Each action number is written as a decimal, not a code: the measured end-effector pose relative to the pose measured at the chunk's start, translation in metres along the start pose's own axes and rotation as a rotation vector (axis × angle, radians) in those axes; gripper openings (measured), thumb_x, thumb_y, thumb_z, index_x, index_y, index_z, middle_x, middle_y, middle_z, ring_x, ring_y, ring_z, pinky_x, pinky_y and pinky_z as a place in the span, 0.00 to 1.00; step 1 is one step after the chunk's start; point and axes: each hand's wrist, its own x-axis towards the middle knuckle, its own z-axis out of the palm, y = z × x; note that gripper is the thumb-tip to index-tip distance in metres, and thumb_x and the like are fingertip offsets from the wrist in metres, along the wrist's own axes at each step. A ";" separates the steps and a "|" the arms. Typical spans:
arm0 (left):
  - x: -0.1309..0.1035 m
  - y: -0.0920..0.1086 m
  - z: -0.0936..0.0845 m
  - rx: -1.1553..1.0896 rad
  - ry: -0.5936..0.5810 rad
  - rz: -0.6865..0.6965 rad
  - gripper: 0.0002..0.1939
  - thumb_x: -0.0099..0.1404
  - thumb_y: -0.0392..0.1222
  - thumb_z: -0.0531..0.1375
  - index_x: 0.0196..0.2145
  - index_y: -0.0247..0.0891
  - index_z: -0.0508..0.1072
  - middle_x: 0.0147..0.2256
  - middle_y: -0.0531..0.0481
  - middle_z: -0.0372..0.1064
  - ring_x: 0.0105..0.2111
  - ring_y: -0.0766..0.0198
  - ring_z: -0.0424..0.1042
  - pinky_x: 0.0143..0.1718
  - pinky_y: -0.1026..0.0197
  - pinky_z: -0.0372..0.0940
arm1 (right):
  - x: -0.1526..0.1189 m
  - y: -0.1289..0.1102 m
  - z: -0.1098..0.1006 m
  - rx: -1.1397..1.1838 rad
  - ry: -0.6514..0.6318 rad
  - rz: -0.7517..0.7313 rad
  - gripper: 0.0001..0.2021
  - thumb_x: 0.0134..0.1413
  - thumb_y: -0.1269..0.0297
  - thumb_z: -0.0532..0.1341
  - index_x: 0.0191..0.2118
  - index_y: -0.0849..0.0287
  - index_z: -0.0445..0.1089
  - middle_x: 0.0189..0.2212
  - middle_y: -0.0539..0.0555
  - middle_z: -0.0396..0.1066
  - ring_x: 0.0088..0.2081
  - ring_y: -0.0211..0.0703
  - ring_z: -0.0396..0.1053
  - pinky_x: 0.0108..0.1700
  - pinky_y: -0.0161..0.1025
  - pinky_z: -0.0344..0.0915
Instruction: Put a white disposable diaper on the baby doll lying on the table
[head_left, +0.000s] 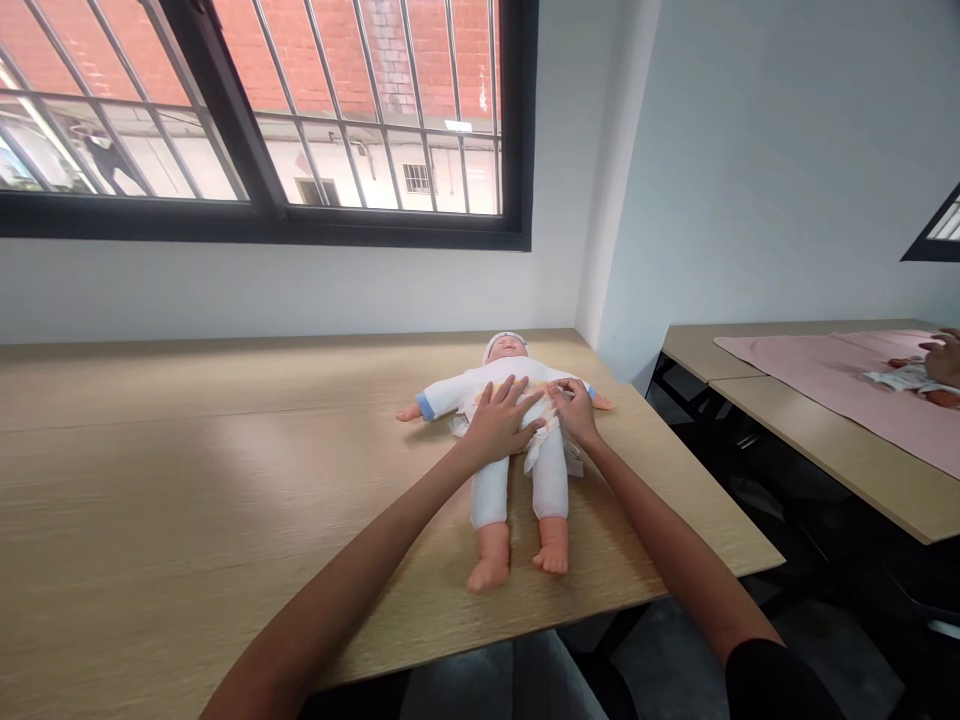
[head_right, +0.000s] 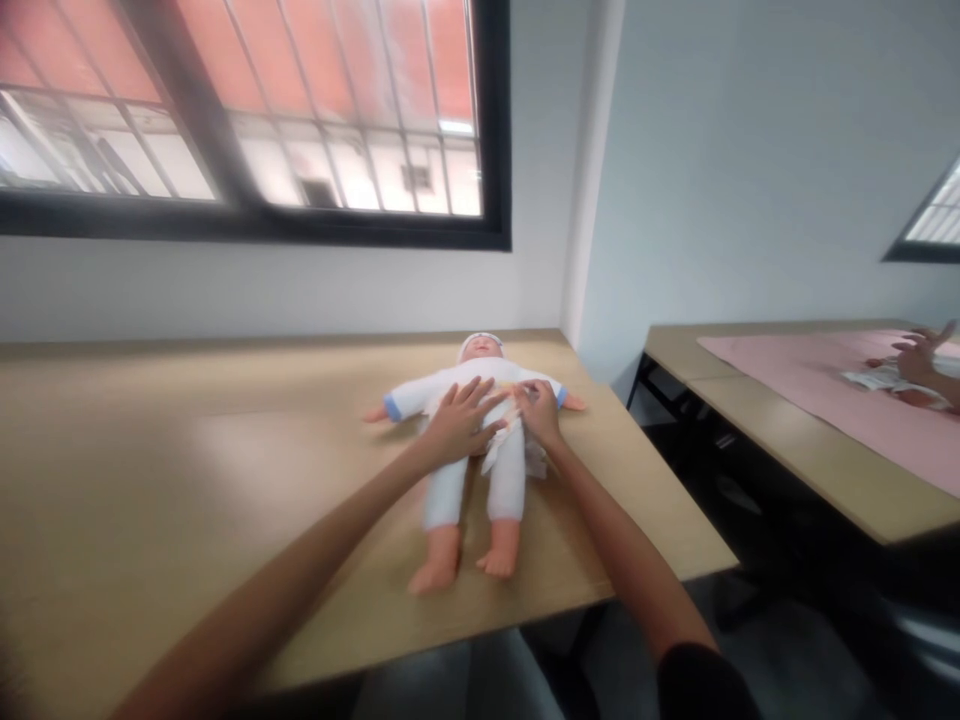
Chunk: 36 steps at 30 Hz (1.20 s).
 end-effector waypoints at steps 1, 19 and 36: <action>0.000 0.000 0.000 -0.001 0.000 0.001 0.28 0.68 0.57 0.44 0.61 0.46 0.57 0.63 0.42 0.50 0.64 0.45 0.47 0.59 0.37 0.47 | 0.001 -0.001 -0.001 0.020 0.010 0.016 0.13 0.50 0.55 0.58 0.32 0.60 0.70 0.35 0.56 0.69 0.40 0.45 0.65 0.47 0.43 0.61; -0.001 0.001 -0.003 -0.027 0.003 0.014 0.25 0.67 0.57 0.45 0.58 0.49 0.61 0.65 0.44 0.47 0.63 0.46 0.47 0.59 0.38 0.47 | 0.003 -0.016 -0.005 0.512 -0.039 0.350 0.16 0.38 0.51 0.65 0.26 0.61 0.70 0.24 0.49 0.69 0.29 0.38 0.63 0.37 0.37 0.61; 0.000 0.001 -0.002 -0.026 -0.011 -0.022 0.30 0.68 0.57 0.43 0.62 0.41 0.54 0.64 0.43 0.48 0.64 0.47 0.46 0.60 0.38 0.46 | 0.003 -0.009 -0.002 0.332 -0.010 0.262 0.18 0.40 0.51 0.64 0.34 0.60 0.68 0.35 0.55 0.72 0.39 0.44 0.67 0.45 0.41 0.63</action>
